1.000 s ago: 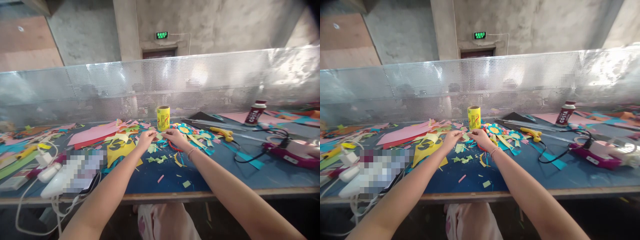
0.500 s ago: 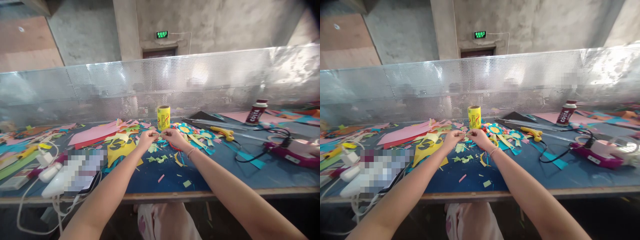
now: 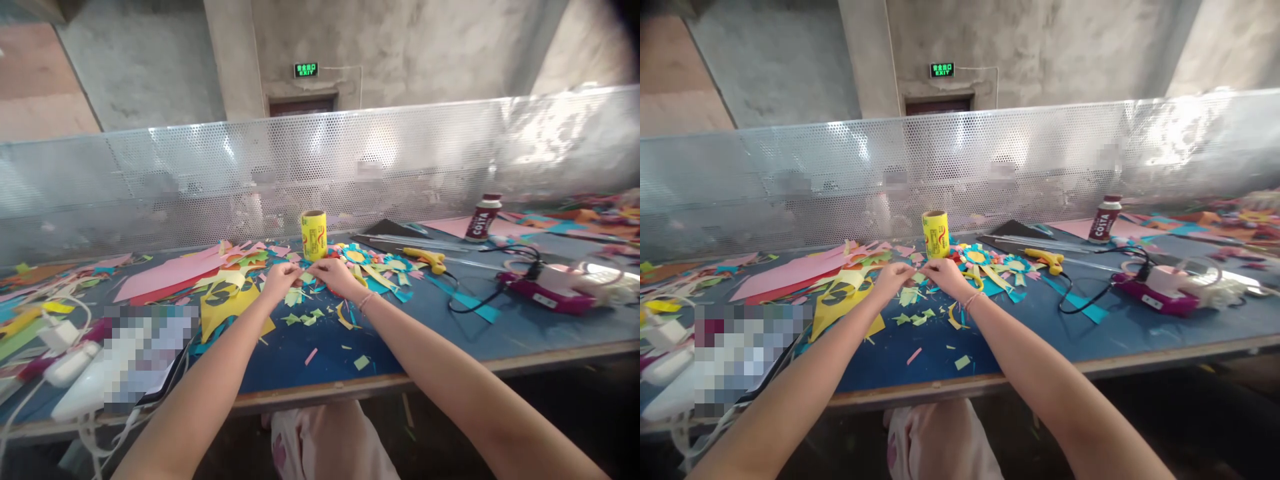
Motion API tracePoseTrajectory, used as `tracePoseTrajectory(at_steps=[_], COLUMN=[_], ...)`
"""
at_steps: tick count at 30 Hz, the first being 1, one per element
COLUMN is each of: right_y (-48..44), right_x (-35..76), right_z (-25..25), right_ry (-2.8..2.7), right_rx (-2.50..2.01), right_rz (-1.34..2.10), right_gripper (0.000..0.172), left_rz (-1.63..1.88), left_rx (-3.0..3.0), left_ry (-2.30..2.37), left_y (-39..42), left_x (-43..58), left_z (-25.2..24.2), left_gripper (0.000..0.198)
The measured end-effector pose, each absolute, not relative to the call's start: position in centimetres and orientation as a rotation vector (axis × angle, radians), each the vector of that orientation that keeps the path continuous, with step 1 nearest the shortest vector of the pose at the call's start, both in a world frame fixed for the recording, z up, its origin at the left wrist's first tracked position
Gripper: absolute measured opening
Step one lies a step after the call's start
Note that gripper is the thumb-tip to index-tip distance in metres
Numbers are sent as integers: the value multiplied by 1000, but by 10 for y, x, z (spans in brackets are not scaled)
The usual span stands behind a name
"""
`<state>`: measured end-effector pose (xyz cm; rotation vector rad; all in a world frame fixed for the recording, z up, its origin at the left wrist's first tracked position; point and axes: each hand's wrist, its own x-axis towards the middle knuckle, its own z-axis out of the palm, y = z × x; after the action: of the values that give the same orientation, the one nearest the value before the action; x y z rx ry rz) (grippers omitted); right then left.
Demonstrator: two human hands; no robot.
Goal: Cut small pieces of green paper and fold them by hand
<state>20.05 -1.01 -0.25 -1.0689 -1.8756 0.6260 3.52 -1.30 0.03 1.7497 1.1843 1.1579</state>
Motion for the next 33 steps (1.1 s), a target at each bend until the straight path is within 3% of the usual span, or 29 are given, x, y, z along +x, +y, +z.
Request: tracePoseTrajectory(at_steps=[7, 15, 19, 22, 24, 28, 33], right_y=[-6, -7, -7, -10, -13, -17, -16], right_x=[192, 200, 205, 206, 205, 199, 198], right_z=[-12, -3, -1, 1, 2, 4, 4], right_ry=[-1775, -1770, -1877, -1974, -2037, -2062, -2054], right_rx=[-1237, -1187, -1133, -971, -862, -828, -855], right_rz=[987, 951, 679, 447, 413, 393, 276], right_gripper=[22, 23, 14, 35, 39, 25, 18], left_rz=[1045, 1148, 1231, 1256, 1272, 1304, 1298], left_rx=[2196, 1792, 1634, 1528, 1508, 1576, 1513], left_ry=[1368, 1214, 1126, 1114, 1110, 1071, 1010], left_y=[-5, -7, -5, -3, -2, 0, 0], left_x=[25, 30, 33, 33, 32, 31, 34], left_z=[0, 1, -3, -5, -6, -8, -9], left_gripper=[17, 12, 14, 18, 19, 21, 24])
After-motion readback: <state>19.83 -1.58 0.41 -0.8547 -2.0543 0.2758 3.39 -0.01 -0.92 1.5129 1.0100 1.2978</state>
